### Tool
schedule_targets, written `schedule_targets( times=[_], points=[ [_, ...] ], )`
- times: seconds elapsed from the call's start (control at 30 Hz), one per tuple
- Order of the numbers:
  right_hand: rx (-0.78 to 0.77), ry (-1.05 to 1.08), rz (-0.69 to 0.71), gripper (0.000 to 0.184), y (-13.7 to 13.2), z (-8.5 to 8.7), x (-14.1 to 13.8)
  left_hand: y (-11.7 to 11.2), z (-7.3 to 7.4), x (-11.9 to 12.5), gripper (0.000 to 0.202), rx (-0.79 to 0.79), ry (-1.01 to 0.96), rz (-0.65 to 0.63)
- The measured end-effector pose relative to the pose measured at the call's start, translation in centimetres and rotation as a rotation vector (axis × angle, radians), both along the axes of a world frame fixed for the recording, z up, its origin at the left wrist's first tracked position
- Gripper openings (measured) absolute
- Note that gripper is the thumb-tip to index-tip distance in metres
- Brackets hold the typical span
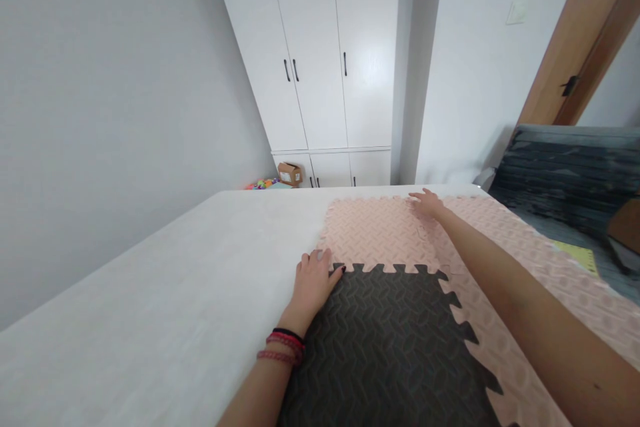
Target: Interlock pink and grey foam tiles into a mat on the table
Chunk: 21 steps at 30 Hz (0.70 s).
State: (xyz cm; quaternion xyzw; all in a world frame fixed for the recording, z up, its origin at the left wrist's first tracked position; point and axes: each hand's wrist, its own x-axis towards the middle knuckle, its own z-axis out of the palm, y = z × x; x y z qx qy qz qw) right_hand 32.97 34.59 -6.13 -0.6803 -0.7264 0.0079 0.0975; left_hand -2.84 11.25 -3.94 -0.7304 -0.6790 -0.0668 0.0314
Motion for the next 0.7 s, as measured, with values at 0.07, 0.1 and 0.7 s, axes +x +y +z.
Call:
schedule_targets(
  times=[0.07, 0.1, 0.7],
  points=[
    [-0.035, 0.018, -0.041, 0.048, 0.2, -0.9, -0.3, 0.1, -0.1, 0.0, 0.054, -0.007, -0.002, 0.006],
    [-0.049, 0.025, -0.052, 0.049, 0.2, -1.2, -0.4, 0.2, -0.1, 0.0, 0.054, -0.01, -0.002, 0.008],
    [0.057, -0.017, -0.07, 0.052, -4.1, 0.2, -2.2, -0.2, 0.1, -0.2, 0.054, 0.024, 0.03, 0.029]
  ],
)
